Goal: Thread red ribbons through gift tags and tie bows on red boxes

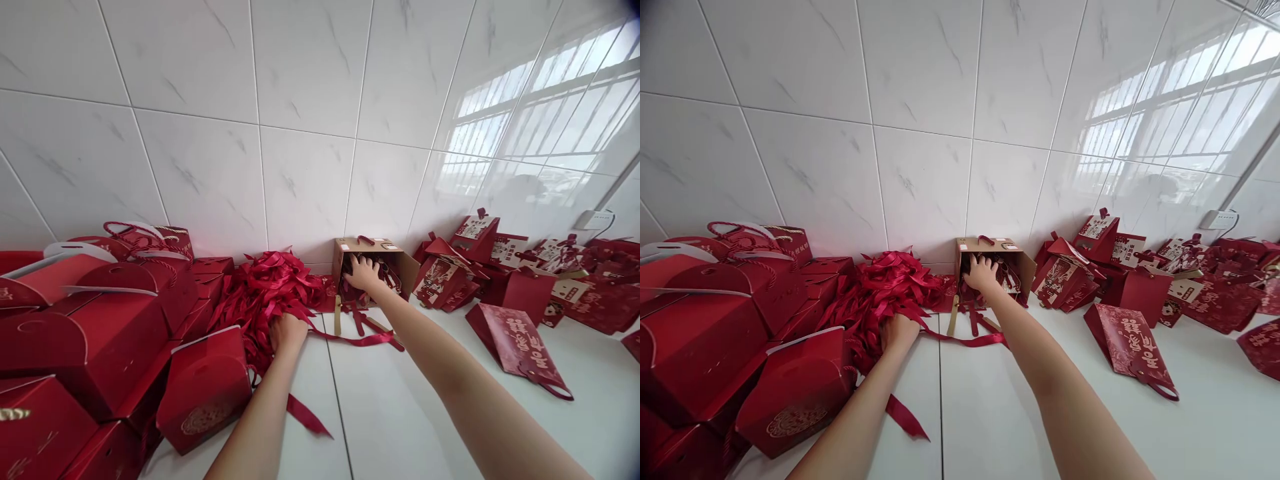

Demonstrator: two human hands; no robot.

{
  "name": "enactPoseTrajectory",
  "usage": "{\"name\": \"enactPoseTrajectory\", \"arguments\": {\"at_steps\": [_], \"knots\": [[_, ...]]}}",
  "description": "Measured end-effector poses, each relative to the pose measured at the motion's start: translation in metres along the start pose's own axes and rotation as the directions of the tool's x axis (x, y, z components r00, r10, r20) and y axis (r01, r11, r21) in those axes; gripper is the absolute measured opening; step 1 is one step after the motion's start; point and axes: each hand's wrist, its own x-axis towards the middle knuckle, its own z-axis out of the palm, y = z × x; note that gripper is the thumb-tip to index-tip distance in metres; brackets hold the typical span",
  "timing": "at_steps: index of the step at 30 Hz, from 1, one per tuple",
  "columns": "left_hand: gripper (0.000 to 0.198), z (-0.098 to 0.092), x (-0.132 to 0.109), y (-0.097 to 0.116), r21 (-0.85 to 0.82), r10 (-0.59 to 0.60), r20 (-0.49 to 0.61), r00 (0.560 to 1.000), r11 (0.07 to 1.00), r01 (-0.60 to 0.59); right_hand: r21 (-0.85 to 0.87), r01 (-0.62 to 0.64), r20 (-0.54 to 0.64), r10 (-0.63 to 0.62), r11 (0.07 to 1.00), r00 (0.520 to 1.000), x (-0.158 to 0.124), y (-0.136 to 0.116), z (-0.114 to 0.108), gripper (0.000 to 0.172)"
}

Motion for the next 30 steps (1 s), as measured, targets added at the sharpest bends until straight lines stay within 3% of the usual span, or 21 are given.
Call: {"name": "enactPoseTrajectory", "arguments": {"at_steps": [3,6,9,13,18,25,30], "knots": [[0.030,-0.001,-0.001,0.001,-0.015,0.002,0.009,1.000,1.000,-0.002,-0.016,0.036,0.071,-0.035,0.999,0.997,-0.017,0.010,-0.025,0.056],[0.030,-0.002,-0.002,0.001,-0.038,-0.008,0.008,1.000,0.999,0.009,-0.007,0.047,0.071,-0.046,0.999,0.996,-0.048,0.014,-0.040,0.063],[0.031,-0.002,-0.003,0.001,-0.058,-0.022,0.000,1.000,0.998,0.022,0.038,0.039,0.099,-0.043,0.999,0.994,-0.084,0.006,-0.034,0.055],[0.033,-0.002,-0.004,0.001,-0.059,-0.025,-0.013,1.000,0.998,0.024,0.091,0.029,0.208,-0.047,0.995,0.977,-0.112,-0.014,-0.008,0.040],[0.034,-0.003,-0.004,0.000,-0.060,-0.025,-0.036,0.999,0.998,0.023,0.095,0.044,0.232,-0.065,0.994,0.971,-0.113,-0.012,0.004,0.029],[0.031,0.002,0.001,0.000,-0.058,-0.051,-0.013,0.999,0.997,0.051,0.009,-0.146,0.272,0.138,0.989,0.952,-0.099,0.026,-0.003,0.032],[0.031,0.004,0.002,-0.001,-0.041,-0.049,-0.021,0.999,0.998,0.049,0.073,-0.093,0.343,0.063,0.993,0.937,-0.097,0.035,-0.005,0.030]]}}
